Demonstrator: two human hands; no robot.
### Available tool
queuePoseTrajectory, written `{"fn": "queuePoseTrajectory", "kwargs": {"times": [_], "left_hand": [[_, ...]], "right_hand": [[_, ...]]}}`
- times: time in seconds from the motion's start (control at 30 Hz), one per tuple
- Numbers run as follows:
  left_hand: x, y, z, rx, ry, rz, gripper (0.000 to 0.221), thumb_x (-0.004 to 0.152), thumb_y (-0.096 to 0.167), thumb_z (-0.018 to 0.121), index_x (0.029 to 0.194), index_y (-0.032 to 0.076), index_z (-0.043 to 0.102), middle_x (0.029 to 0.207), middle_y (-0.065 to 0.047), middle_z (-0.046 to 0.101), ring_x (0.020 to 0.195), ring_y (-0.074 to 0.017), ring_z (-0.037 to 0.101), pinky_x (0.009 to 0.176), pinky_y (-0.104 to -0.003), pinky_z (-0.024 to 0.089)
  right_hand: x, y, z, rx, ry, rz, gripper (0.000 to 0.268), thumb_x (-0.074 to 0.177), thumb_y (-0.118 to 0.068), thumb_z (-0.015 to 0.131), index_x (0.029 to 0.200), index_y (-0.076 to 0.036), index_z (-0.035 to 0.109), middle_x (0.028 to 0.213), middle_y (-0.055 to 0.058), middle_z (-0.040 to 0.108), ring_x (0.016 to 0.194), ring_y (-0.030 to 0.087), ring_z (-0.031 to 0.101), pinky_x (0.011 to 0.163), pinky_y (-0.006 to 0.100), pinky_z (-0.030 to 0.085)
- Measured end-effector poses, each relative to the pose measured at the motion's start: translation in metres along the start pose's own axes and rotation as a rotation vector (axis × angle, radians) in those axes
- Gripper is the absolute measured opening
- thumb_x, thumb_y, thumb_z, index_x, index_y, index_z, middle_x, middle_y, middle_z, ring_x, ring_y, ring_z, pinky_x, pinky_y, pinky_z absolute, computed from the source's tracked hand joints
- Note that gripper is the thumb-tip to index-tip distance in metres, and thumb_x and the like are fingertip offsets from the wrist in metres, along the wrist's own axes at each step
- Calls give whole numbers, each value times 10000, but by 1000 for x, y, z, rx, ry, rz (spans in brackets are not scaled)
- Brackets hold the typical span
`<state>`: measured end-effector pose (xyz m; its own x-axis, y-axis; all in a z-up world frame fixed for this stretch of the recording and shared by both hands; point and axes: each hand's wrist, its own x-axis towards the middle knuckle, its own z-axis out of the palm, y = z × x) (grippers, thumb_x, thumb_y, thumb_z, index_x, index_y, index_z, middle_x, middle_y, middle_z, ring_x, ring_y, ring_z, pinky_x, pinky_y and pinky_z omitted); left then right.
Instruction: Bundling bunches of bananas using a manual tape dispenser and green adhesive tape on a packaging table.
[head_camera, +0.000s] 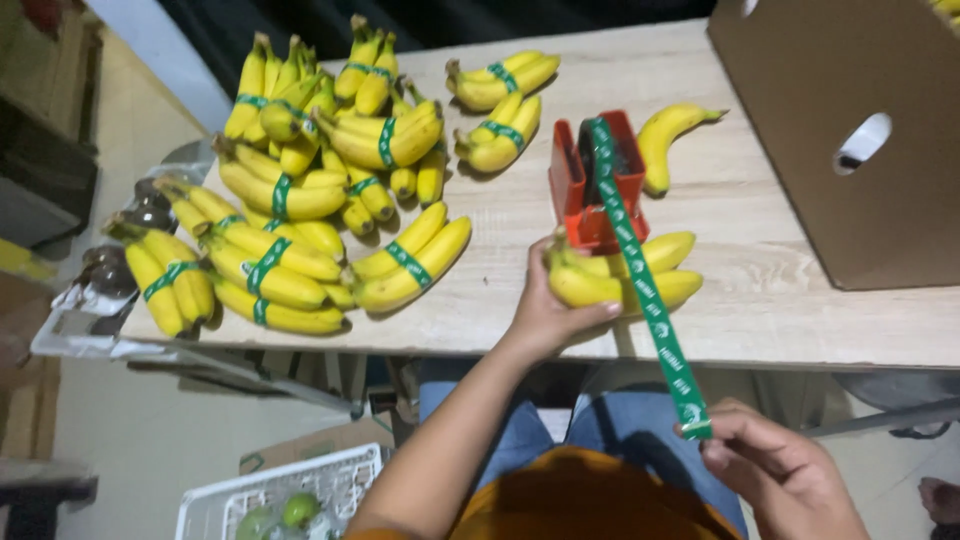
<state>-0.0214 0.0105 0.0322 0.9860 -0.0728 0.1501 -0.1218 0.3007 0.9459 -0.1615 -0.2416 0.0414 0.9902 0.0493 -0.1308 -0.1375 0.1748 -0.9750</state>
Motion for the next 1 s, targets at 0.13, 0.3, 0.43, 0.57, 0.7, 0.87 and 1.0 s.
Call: {"fn": "queuePoseTrajectory", "kwargs": {"times": [0.13,0.3,0.43,0.57,0.7,0.87,1.0], "left_hand": [[-10,14,1,21,26,-17,851,640,167,903,1285,126,351,1277,-102,567,1151,-216,638,983,-363,597],[-15,8,1,56,-6,23,888,631,200,910,1313,108,349,1278,-86,569,1182,-185,597,1017,-343,561],[-16,9,6,-68,-30,9,871,661,123,897,1316,129,322,1304,-103,559,1209,-210,596,1026,-372,571],[-19,17,12,-103,25,-47,812,641,131,899,1291,91,413,1261,-111,597,1144,-207,628,978,-359,592],[-20,8,18,-220,70,-118,768,665,90,874,1306,79,451,1220,-125,650,1100,-233,653,956,-381,585],[-22,6,28,-320,150,-187,885,722,106,907,1401,98,339,1269,-88,578,1103,-179,625,924,-352,593],[-18,25,31,-320,173,-193,876,724,124,910,1402,106,356,1254,-100,589,1085,-189,632,908,-379,597]], "right_hand": [[2,-2,0,-36,-59,125,168,841,125,720,956,161,836,990,212,725,978,323,699,939,399,502],[0,-3,5,-136,-59,118,140,842,102,734,922,122,847,990,180,817,1103,259,716,1053,358,468],[0,3,4,-85,-5,224,223,850,180,701,998,141,863,1039,211,804,1041,283,724,1005,390,524],[7,22,0,-298,-148,75,272,930,-170,757,719,-8,701,697,79,602,666,199,537,660,331,392],[43,62,23,-185,48,155,272,940,-161,723,745,27,735,547,99,565,481,182,474,468,319,354],[87,24,51,-190,64,75,204,951,-59,663,818,90,702,421,153,507,297,215,469,391,306,356],[111,10,57,-269,67,50,223,921,-20,665,723,82,664,380,129,508,283,199,475,389,286,343]]}}
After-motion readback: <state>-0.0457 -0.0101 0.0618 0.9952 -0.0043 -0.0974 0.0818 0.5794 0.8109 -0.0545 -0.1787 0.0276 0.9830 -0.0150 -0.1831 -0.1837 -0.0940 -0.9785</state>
